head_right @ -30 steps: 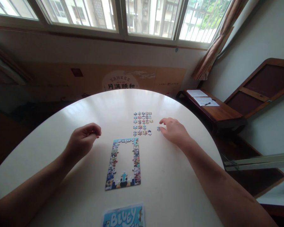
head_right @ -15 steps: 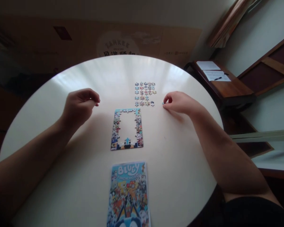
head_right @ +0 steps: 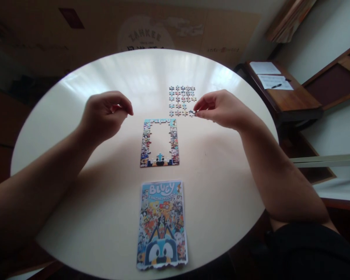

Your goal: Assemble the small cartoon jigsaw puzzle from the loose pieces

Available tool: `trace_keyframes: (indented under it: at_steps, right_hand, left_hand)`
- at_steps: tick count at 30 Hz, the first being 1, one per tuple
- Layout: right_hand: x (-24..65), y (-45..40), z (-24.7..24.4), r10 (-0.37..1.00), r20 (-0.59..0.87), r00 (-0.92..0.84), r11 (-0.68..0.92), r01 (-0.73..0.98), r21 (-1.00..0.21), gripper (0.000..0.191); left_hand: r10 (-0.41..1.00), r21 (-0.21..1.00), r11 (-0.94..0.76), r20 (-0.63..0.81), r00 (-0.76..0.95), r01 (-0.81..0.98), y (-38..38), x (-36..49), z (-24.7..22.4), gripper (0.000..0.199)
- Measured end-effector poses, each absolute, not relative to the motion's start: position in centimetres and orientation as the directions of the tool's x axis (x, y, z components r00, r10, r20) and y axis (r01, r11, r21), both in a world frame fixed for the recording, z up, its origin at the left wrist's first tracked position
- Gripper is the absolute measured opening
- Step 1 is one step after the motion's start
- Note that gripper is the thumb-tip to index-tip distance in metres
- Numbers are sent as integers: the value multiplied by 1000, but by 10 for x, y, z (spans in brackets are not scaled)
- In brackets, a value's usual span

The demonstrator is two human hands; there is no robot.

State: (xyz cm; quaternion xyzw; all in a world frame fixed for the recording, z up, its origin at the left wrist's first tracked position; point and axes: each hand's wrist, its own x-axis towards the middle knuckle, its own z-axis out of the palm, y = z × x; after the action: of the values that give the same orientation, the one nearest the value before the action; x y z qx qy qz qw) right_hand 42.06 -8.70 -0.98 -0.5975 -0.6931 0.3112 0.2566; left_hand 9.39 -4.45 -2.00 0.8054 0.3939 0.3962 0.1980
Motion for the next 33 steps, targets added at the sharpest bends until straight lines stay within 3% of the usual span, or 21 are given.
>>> trace_keyframes:
  at_steps: [3,7,9,16,27,33]
  right_hand:
    - [385,-102,-11,963,-38,-266,108,516,-850,25]
    - [350,-115,-19,901,-110,-421,65,381,-922,28]
    - [343,-116,-23,875,-148,-461,21,342,-940,28]
    - [342,-112,-28,837,-199,-510,-75,253,-965,26]
    - [337,-117,-27,815,-231,-531,-146,197,-969,19]
    - [337,-115,-31,827,-216,-519,-161,148,-976,24]
  left_hand:
    - [744,593,-655,401,534,469,-54,99,-15,19]
    - [692,610,-631,165,702,478,-64,104,-11,13]
    - [630,612,-657,126,766,440,-67,105,-10,14]
    - [486,626,-726,172,857,285,-69,103,-13,15]
    - [419,648,-731,178,890,215,-69,102,-14,12]
    - [382,592,-785,230,895,183,-68,102,-15,15]
